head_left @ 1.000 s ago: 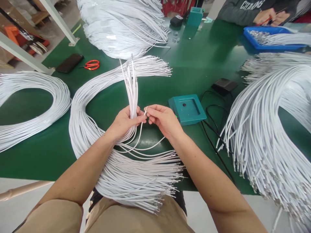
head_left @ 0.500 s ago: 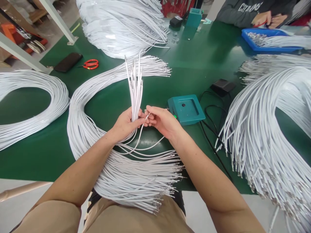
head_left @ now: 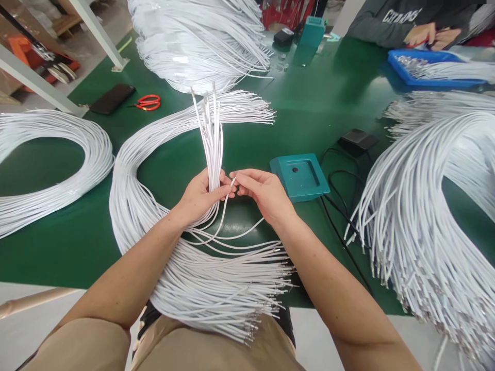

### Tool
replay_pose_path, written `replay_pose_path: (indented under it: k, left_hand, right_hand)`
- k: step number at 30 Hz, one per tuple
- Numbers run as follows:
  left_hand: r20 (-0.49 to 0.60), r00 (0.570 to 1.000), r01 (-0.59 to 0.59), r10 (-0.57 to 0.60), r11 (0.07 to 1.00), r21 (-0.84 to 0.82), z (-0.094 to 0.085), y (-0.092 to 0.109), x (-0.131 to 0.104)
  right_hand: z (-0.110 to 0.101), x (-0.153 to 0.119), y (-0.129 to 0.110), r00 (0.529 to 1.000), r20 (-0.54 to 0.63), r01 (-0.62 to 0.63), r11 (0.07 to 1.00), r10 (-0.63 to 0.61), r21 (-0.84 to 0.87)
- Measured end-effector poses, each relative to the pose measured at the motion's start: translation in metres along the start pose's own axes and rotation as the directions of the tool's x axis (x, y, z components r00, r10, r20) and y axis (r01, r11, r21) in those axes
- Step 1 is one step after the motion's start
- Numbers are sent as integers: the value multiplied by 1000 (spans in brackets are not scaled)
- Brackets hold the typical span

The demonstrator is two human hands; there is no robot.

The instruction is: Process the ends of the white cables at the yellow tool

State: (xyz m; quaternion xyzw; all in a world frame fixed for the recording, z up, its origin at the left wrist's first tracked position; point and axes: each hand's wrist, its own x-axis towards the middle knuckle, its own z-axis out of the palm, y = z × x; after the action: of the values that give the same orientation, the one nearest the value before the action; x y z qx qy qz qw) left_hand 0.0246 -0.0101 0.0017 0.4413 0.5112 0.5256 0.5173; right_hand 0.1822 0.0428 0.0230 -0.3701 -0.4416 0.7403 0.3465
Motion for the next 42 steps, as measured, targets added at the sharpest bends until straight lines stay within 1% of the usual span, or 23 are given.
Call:
replay_pose_path:
  k: [5, 8, 10, 11, 12, 14, 15, 16, 18, 19, 21, 23, 24, 25, 27, 29, 30, 31, 32, 34, 36, 39, 42]
  left_hand:
    - [29, 999, -35, 35, 999, 12, 0, -1, 0]
    - [38, 998, -49, 47, 998, 43, 0, -1, 0]
    - [35, 998, -54, 51, 996, 65, 0, -1, -1]
    - [31, 998, -55, 53, 996, 75, 0, -1, -1]
    - [27, 998, -56, 54, 995, 83, 0, -1, -1]
    - [17, 998, -58, 57, 994, 90, -1, -1, 0]
    - [13, 998, -60, 59, 994, 87, -1, -1, 0]
    - [11, 998, -60, 59, 995, 80, -1, -1, 0]
    - [17, 998, -58, 57, 997, 54, -2, -2, 1]
    - [25, 998, -56, 55, 998, 39, -2, -2, 1]
    - [36, 998, -47, 46, 999, 18, -3, -3, 2]
    - [46, 999, -27, 27, 1000, 9, -3, -3, 2]
    - [52, 999, -11, 10, 1000, 3, -3, -3, 2]
    - [61, 998, 12, -11, 1000, -8, -3, -3, 2]
    - [88, 994, 67, -62, 997, -47, -4, -3, 2]
    - [114, 988, 117, -107, 989, -92, -5, -4, 2]
    - [123, 985, 135, -121, 985, -110, -6, -5, 2]
    - [127, 983, 146, -131, 981, -124, -6, -6, 3]
    - [124, 983, 152, -136, 979, -133, -6, -7, 3]
    - [108, 984, 159, -145, 979, -131, -7, -9, 5]
    - [80, 984, 165, -158, 982, -95, -6, -10, 6]
    - [38, 984, 176, -175, 984, -16, -6, -11, 7]
    - [14, 985, 172, -172, 984, 36, -5, -12, 9]
  right_hand:
    - [0, 0, -2, 1000, 0, 29, 997, -29, -67]
    - [-1, 1, -2, 990, -32, 124, 962, -136, -245]
    - [-2, 2, -1, 987, -61, 123, 942, -149, -311]
    - [-2, 2, 0, 993, -63, 81, 954, -103, -289]
    - [-2, 3, 0, 999, -48, 14, 971, -26, -237]
    - [-3, 4, 0, 992, 14, -124, 986, 126, -114]
    - [-4, 4, 0, 987, 33, -154, 985, 157, -76]
    - [-4, 4, 0, 988, 30, -146, 987, 148, -64]
    - [-4, 4, 0, 999, -22, -47, 993, 44, -109]
    - [-4, 4, 0, 999, -36, 14, 987, -20, -158]
    - [-3, 3, 3, 991, -4, 125, 950, -131, -286]
    - [-3, 3, 7, 968, 40, 241, 863, -249, -444]
    - [-3, 3, 10, 945, 62, 303, 787, -321, -537]
    - [-3, 3, 13, 914, 92, 359, 683, -395, -636]
    - [-4, 3, 17, 839, 192, 425, 392, -510, -816]
    - [-5, 2, 18, 788, 326, 427, 82, -522, -901]
    - [-6, 2, 17, 777, 381, 416, -46, -501, -908]
    - [-7, 1, 15, 771, 418, 400, -145, -480, -905]
    - [-9, 1, 13, 766, 436, 380, -215, -471, -900]
    - [-14, 2, 8, 766, 428, 322, -290, -480, -901]
    - [-20, 4, 4, 794, 400, 266, -329, -459, -906]
    - [-28, 9, 2, 851, 383, 250, -365, -360, -897]
    - [-30, 11, 1, 862, 384, 258, -366, -330, -894]
